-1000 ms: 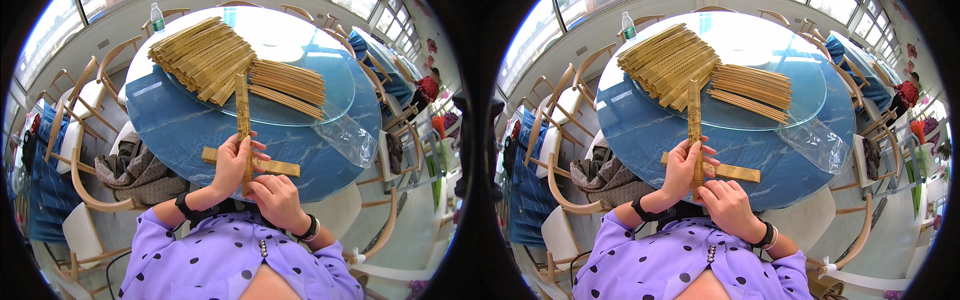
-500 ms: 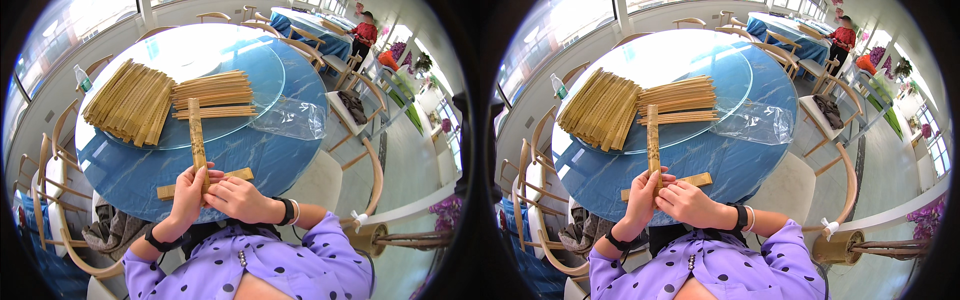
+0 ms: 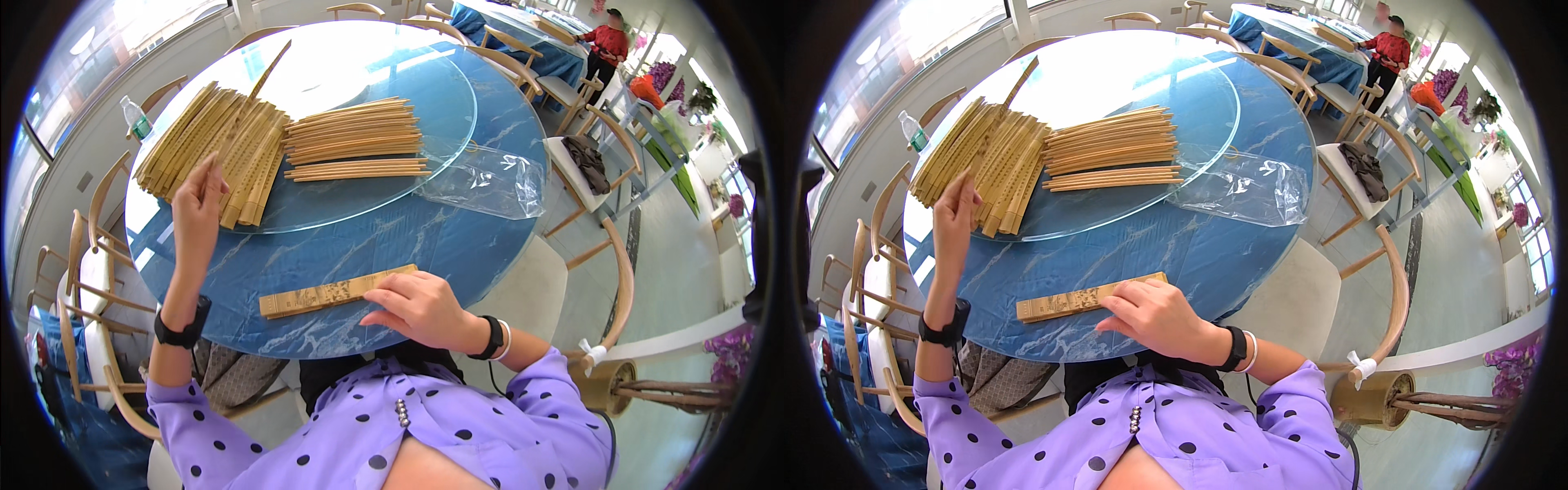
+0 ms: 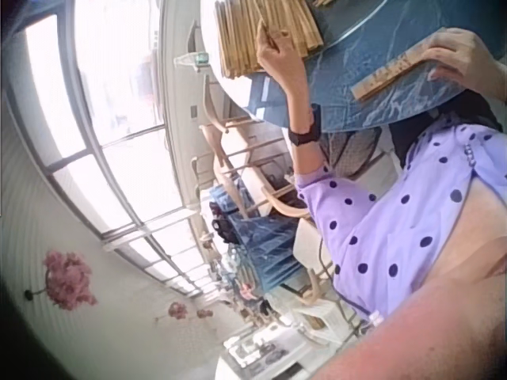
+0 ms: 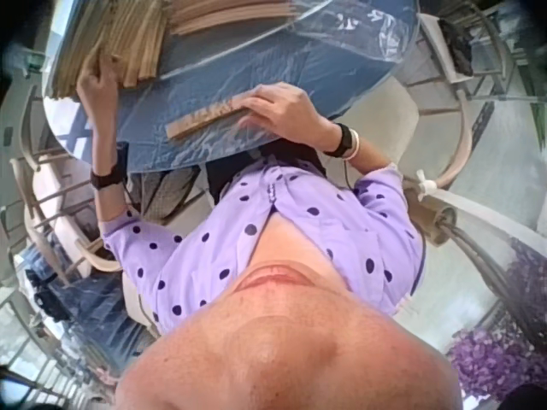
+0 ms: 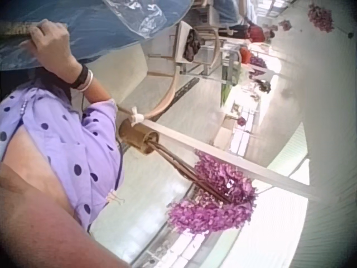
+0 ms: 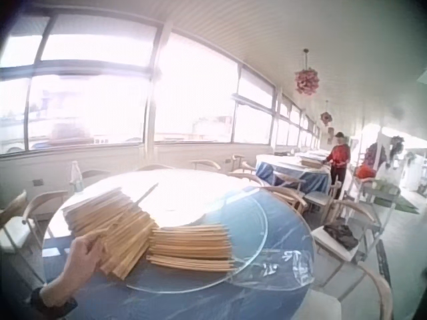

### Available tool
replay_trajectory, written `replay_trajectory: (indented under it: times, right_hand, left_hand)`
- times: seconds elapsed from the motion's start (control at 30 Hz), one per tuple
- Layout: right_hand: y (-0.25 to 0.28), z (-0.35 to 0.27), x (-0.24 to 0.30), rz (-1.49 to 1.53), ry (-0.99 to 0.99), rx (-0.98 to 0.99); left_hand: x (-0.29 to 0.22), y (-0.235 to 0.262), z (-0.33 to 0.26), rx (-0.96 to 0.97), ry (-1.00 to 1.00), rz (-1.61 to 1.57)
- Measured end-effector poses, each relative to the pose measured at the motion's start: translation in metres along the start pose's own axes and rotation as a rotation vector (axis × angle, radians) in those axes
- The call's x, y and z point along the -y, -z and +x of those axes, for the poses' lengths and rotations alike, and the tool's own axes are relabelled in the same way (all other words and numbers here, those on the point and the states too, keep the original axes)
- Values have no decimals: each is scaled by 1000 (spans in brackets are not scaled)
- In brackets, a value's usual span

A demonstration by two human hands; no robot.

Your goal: The person repeatedly picks up flat bamboo strips and thin bamboo sticks from a glass table, aligns them, and slides the sticks into slots on the strips to form fan-like assemblies. The person places each completed assembly back on the table and repeats the process with new components.

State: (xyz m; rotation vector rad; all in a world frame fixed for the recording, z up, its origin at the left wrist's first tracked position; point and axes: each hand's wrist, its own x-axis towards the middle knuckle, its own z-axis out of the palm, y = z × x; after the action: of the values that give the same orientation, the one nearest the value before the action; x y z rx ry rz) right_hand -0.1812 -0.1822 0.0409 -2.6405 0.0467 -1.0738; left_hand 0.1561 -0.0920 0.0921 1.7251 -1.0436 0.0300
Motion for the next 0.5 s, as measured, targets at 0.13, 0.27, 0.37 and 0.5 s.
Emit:
replay_trajectory:
  times: [0.13,0.27,0.37,0.5]
  right_hand:
    - [5,-13,-15,-78,-153,116]
    - [6,-15,-30,-96,-175,106]
    - [9,-13,-38,-96,-205,128]
    - [14,-9,-47,-106,-232,161]
  left_hand:
    - [57,80,89,-259,-312,712]
    - [92,103,129,-238,-204,960]
    - [130,112,145,-176,-211,984]
    - [174,127,167,-45,-187,926]
